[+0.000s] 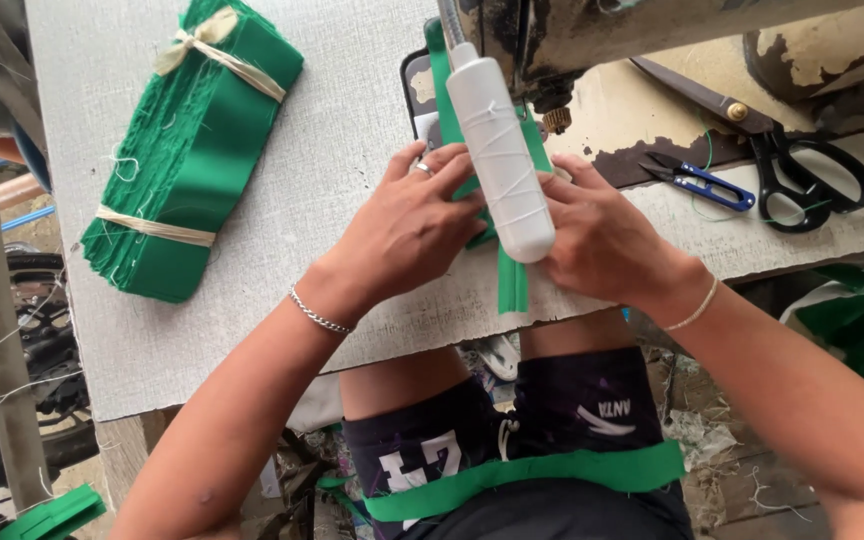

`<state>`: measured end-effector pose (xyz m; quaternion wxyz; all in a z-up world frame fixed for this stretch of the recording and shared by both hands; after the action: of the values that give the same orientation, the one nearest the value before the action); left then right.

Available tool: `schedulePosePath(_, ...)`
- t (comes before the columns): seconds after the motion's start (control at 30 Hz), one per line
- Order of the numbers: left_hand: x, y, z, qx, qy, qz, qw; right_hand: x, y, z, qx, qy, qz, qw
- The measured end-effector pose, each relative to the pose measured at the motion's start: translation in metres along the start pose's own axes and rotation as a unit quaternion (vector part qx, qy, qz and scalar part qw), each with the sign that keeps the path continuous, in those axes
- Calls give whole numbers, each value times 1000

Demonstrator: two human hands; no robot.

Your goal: Attaching zippers to green fabric strips using an industrial sewing machine on a factory floor.

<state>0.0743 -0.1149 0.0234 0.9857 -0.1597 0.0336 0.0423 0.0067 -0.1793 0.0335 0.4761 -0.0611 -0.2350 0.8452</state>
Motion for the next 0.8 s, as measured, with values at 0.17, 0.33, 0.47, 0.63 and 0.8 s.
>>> schedulePosePath(0.17, -22, 16, 9, -29, 65, -21, 997, 31, 4, 12, 12, 11, 25, 1000)
schedulePosePath(0.33, -31, 29, 9, -39, 69, -30, 996, 35, 25, 3, 31, 19, 19, 999)
schedulePosePath(0.47, -31, 31, 8, -50, 63, -32, 996, 31, 28, 0, 43, 14, 1, 999)
schedulePosePath(0.63, -31, 35, -1, -63, 76, -40, 994, 30, 31, -4, 48, 12, 2, 999)
schedulePosePath(0.8, -25, 35, -10, -66, 82, 8, 994, 29, 27, 4, 1, -11, -3, 1000)
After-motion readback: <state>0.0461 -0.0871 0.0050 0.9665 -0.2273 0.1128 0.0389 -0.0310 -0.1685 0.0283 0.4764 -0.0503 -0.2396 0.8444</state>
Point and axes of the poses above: each hand's wrist, its own y-axis away from the middle knuckle, its own z-axis out of the back of the hand, x = y × z, the point moved 10 cm from there along -y, towards the middle knuckle, and after that the axes turned 1 degree about -z, right-handed, at the moved point
